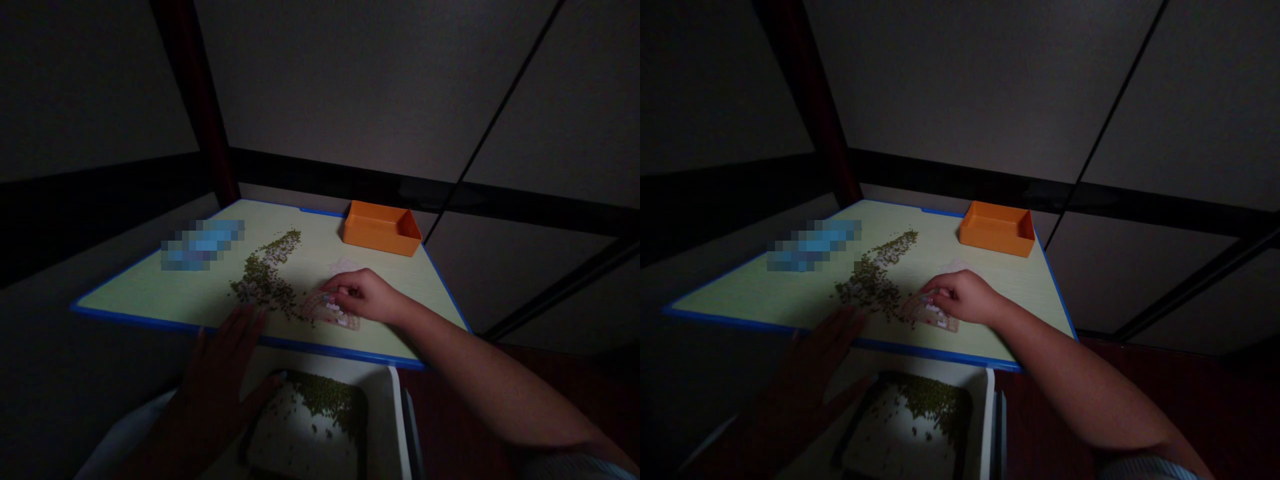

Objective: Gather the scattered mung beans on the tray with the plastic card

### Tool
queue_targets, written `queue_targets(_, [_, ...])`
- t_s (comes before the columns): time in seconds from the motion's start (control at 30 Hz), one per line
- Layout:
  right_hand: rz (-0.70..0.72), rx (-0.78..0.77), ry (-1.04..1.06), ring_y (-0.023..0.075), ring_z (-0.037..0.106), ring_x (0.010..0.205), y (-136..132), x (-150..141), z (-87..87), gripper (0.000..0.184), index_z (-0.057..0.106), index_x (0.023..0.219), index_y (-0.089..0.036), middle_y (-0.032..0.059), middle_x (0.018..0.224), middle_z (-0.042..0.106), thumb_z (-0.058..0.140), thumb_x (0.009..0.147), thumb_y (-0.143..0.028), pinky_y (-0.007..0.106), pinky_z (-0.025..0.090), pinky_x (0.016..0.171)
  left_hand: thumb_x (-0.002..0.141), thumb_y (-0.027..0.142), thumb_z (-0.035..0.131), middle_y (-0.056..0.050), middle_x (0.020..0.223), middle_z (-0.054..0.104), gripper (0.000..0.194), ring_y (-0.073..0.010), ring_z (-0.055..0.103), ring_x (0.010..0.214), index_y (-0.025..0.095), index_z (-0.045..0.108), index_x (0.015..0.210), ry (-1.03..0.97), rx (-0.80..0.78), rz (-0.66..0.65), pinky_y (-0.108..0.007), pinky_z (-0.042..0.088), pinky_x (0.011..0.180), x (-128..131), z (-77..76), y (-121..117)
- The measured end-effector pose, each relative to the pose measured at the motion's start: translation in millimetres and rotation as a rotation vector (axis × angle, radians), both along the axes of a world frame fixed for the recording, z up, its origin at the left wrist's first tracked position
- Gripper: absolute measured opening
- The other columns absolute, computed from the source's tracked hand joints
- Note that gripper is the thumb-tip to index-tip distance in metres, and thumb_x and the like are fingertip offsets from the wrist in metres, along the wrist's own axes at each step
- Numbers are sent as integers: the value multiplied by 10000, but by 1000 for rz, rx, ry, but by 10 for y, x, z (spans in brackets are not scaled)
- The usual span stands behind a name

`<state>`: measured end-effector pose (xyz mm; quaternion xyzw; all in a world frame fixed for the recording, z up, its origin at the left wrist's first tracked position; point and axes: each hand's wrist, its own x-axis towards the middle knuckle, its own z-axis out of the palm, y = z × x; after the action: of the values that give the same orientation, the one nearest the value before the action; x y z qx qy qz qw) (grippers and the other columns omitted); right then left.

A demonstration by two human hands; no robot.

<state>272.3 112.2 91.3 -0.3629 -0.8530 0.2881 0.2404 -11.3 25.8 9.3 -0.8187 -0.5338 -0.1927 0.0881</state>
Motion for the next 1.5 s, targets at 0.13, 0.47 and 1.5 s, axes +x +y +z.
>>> queue_targets(0.13, [39,-45,-6,68,437,517,15,11,-36,233,706,1058,-119,-41,570,540,574,892,-216,207,307,509,847,687,364,-140,1550,368,819,-366,385,1399,295,88,1512,10,-2,-14,-647,299,1100,-2,-3,6])
queue_targets(0.47, [-49,-23,64,73,399,533,26,79,10,269,714,1065,-114,-30,598,520,574,884,-255,222,319,530,855,654,394,-137,1569,333,807,-367,345,1422,299,85,1511,-26,-13,-1,-655,274,1114,13,-22,-6])
queue_targets(1.5, [67,-447,-45,88,535,517,-17,125,124,147,588,801,-165,-30,589,595,660,824,-290,215,399,503,845,719,314,-136,1581,308,814,-343,296,1450,246,201,1498,-64,-115,29,-649,226,1145,119,74,-36])
